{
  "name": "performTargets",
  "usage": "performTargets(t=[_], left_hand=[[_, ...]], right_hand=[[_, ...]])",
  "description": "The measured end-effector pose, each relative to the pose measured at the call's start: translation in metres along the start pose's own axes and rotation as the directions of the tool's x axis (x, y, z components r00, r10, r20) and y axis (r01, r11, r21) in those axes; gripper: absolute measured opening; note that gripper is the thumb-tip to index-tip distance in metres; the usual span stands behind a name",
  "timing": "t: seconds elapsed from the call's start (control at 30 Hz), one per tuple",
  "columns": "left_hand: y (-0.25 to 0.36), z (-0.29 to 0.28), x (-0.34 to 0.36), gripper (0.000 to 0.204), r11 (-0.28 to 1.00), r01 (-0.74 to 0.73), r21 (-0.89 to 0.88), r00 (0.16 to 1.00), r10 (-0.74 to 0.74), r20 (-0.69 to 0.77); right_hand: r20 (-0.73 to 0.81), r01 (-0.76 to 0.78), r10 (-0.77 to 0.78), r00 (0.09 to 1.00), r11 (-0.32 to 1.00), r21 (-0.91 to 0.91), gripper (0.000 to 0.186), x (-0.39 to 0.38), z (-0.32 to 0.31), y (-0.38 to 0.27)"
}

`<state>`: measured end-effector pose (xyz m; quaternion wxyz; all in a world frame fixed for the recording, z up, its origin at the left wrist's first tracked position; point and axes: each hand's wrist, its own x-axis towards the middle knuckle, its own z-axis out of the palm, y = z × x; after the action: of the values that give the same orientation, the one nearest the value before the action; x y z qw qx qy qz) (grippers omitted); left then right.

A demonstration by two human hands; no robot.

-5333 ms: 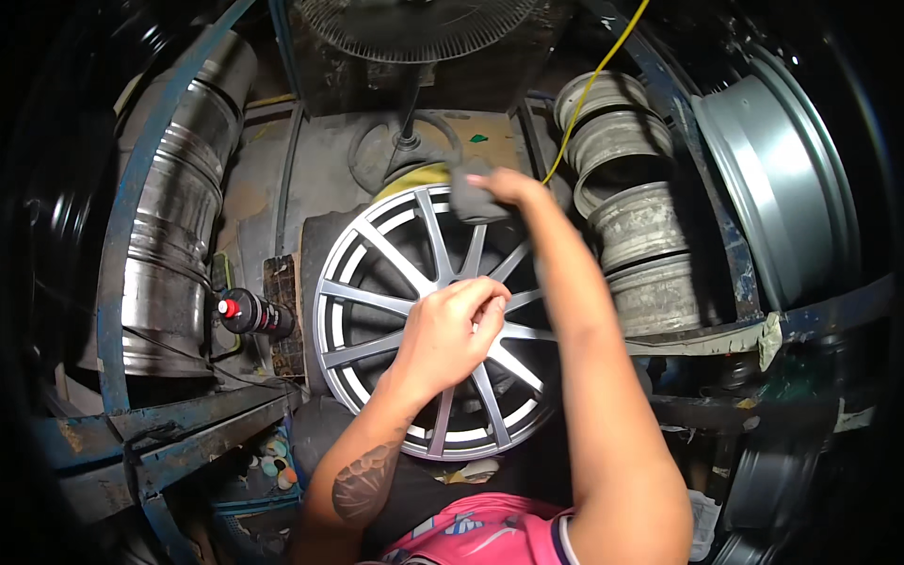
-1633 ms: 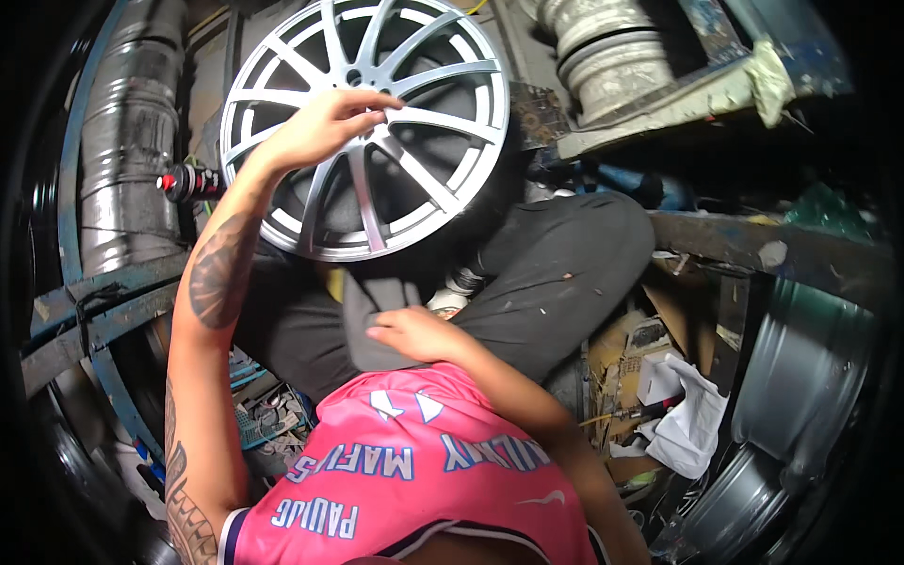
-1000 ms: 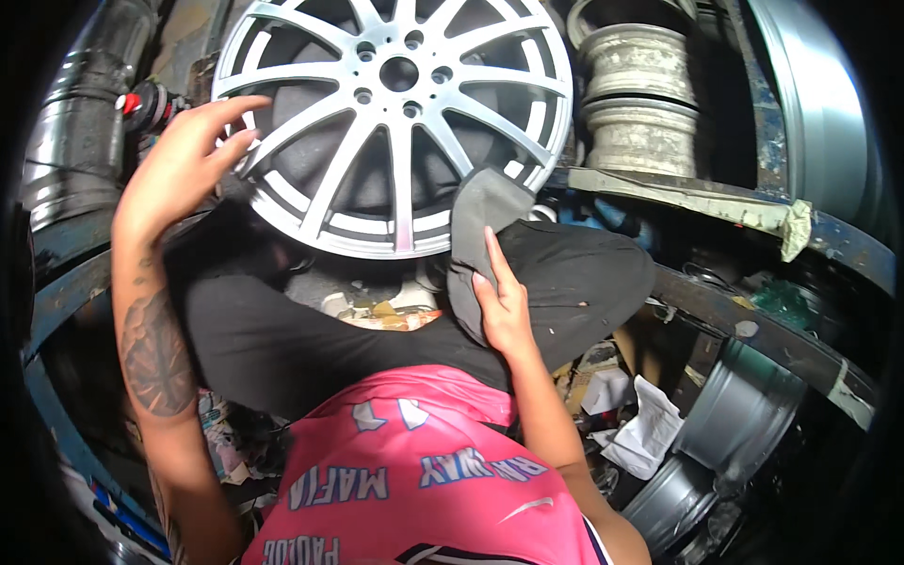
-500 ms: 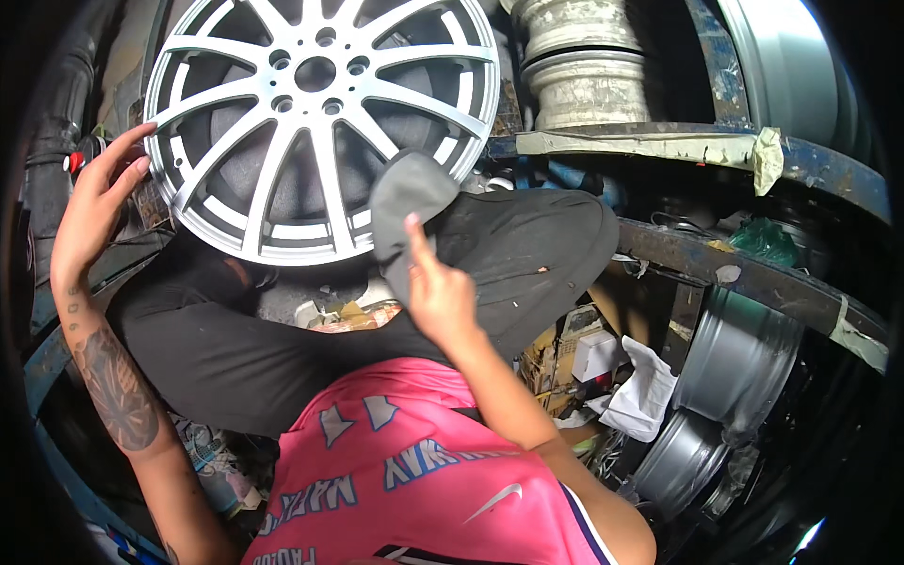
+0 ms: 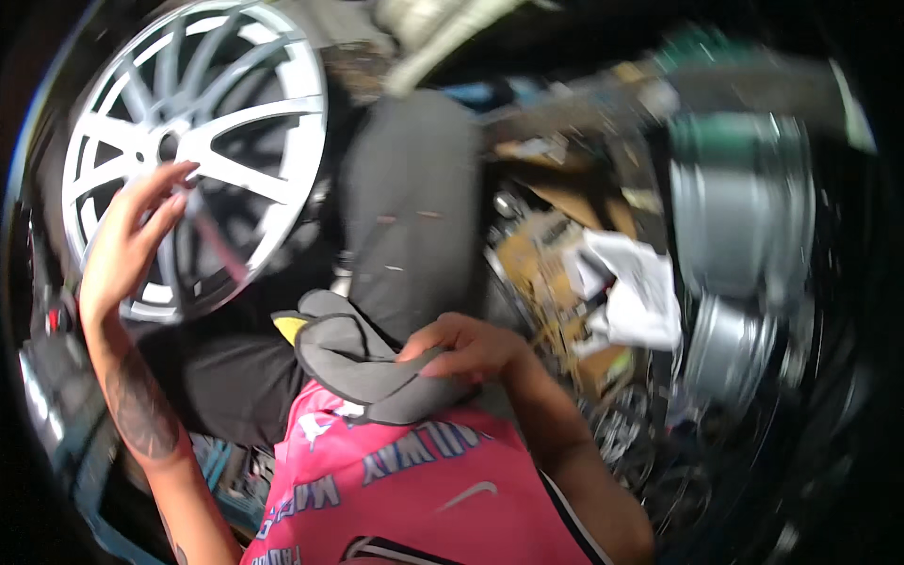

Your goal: The person cleans an alloy wheel with a cloth, uses a hammer and a red-handled tool on the center area, and applies yellow masking tape to the outer edge of the rim.

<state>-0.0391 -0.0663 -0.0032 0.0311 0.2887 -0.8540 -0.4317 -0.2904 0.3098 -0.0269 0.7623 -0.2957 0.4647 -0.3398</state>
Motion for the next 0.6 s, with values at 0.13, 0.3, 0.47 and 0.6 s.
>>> performTargets(t=[0.13,0.3,0.47,0.6], left_hand=[[0.028,0.04,0.0,0.033,0.991,-0.009,-0.13,0.972,0.04,0.231],[0.036,0.095,-0.008,0.062,0.913,-0.247,0.326,0.948,0.158,0.275],[0.013,0.113,-0.038,0.091,0.733,-0.265,0.626,0.953,0.098,0.288],[0.011,0.117,-0.048,0.096,0.723,-0.232,0.651,0.946,0.012,0.323]], right_hand=[[-0.273,-0.075,0.121,0.954,0.982,0.172,0.043,-0.061,-0.029,0.039],[-0.949,-0.542,-0.298,0.099,0.784,-0.303,0.025,-0.105,-0.071,0.165],[-0.71,-0.634,-0.401,-0.578,0.769,0.082,0.036,-0.197,-0.154,0.27],[-0.785,-0.598,-0.215,-0.581,0.767,0.232,0.039,-0.217,-0.171,0.266]])
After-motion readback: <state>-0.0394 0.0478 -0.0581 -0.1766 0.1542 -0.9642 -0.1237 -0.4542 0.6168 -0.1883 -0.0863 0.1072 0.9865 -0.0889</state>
